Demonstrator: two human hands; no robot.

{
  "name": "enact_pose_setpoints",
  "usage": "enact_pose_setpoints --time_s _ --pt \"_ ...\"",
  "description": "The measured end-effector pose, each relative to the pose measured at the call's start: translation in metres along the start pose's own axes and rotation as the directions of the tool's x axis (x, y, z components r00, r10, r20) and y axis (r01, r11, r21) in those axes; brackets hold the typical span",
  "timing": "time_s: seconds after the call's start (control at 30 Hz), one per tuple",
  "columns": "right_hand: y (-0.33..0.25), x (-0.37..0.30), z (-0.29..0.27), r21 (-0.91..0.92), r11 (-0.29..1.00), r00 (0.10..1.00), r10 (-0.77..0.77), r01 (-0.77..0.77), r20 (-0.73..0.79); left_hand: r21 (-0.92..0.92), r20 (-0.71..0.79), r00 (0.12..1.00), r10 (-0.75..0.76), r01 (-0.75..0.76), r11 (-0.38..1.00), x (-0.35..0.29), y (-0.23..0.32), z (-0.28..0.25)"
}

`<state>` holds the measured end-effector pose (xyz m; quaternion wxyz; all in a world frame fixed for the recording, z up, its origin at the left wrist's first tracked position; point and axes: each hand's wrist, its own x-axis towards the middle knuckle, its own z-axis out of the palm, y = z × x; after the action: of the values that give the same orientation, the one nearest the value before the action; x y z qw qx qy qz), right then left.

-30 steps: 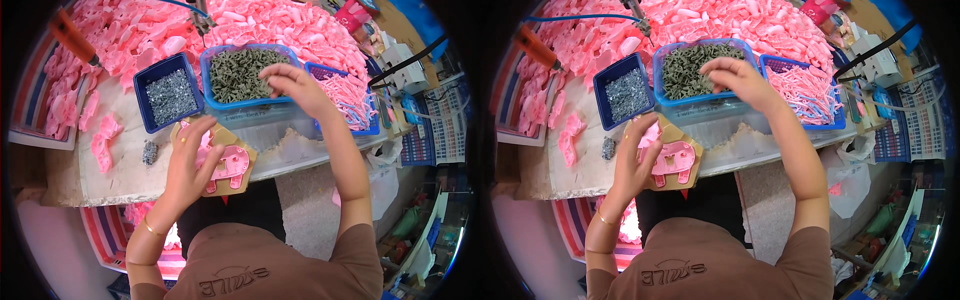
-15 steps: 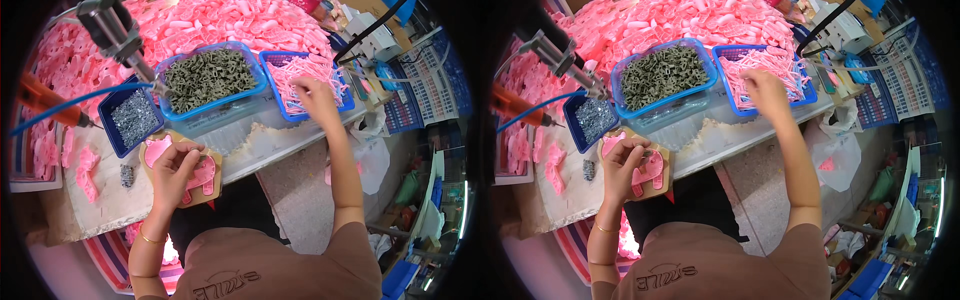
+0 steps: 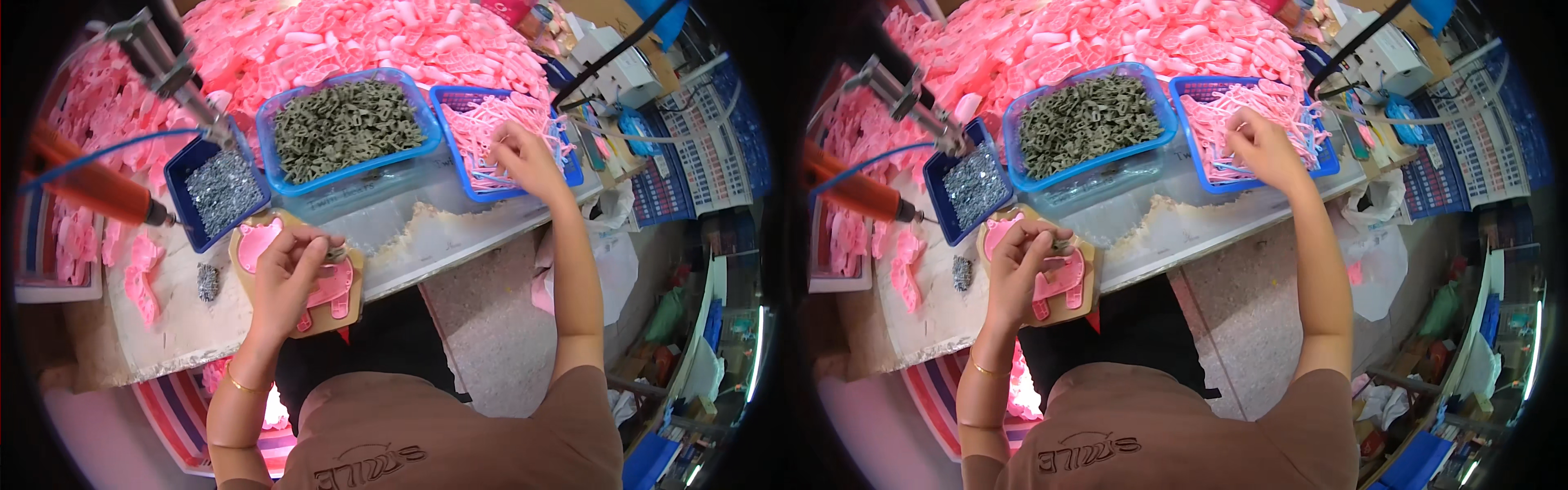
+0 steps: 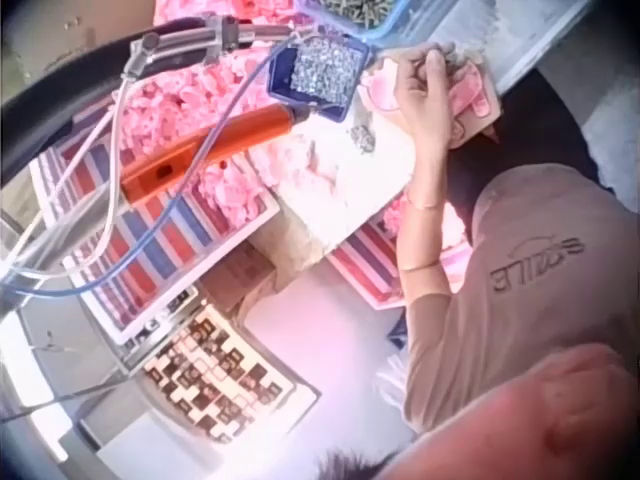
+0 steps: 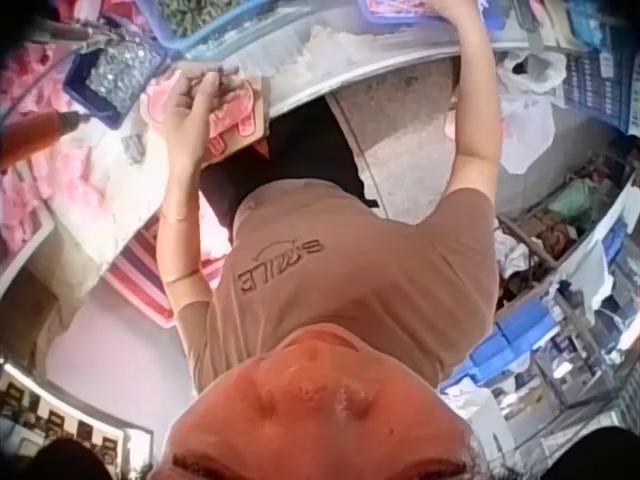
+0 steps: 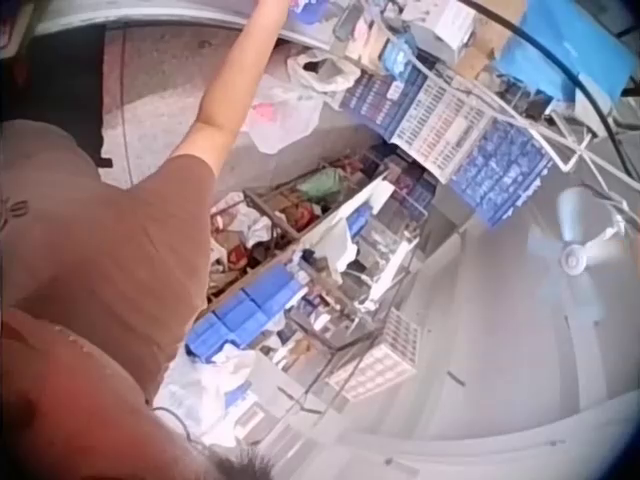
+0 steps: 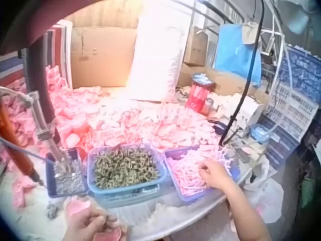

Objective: Assembling plastic toy figures by attaching components and using factory tools.

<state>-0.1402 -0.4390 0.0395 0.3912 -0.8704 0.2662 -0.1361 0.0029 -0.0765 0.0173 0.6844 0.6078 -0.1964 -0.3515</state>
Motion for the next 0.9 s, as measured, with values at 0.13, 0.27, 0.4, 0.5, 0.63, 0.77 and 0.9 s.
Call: enact_pose_setpoints --time_s 0.13,0.27,0.4,0.5,0.63,0.77,0.9 --pt "-0.071 -0.032 0.048 0.423 0.906 0.941 -0.141 -0.002 0.306 0.119 -0.035 0.998 -0.045 0.049 0.992 0.006 0.000 -0.006" --pt "-0.107 -0.058 0.100 0.535 0.844 0.860 -0.238 -0.047 0.452 -0.038 -0.075 0.995 -0.070 0.067 0.997 0.006 0.003 -0.002" --pt "-0.105 -0.062 0.127 0.626 0.759 0.882 -0.157 -0.180 0.444 -0.080 -0.053 0.994 -0.091 0.086 0.993 0.002 0.004 -0.002" --pt "-0.106 -0.064 0.131 0.612 0.770 0.894 -0.131 -0.181 0.429 -0.164 -0.094 0.994 -0.055 0.040 0.986 0.000 0.000 -0.002" --pt "-0.111 -0.071 0.136 0.590 0.794 0.925 -0.098 -0.149 0.366 -0.141 -0.137 0.989 -0.050 0.030 0.990 -0.002 0.000 -0.002" --pt "-0.114 -0.075 0.138 0.612 0.769 0.936 -0.053 -0.184 0.347 -0.130 -0.177 0.984 0.007 -0.030 0.991 -0.002 -0.002 0.002" --pt "-0.104 -0.074 0.141 0.598 0.793 0.935 -0.118 -0.114 0.335 -0.145 -0.163 0.986 -0.039 0.015 0.989 -0.005 -0.002 0.000"
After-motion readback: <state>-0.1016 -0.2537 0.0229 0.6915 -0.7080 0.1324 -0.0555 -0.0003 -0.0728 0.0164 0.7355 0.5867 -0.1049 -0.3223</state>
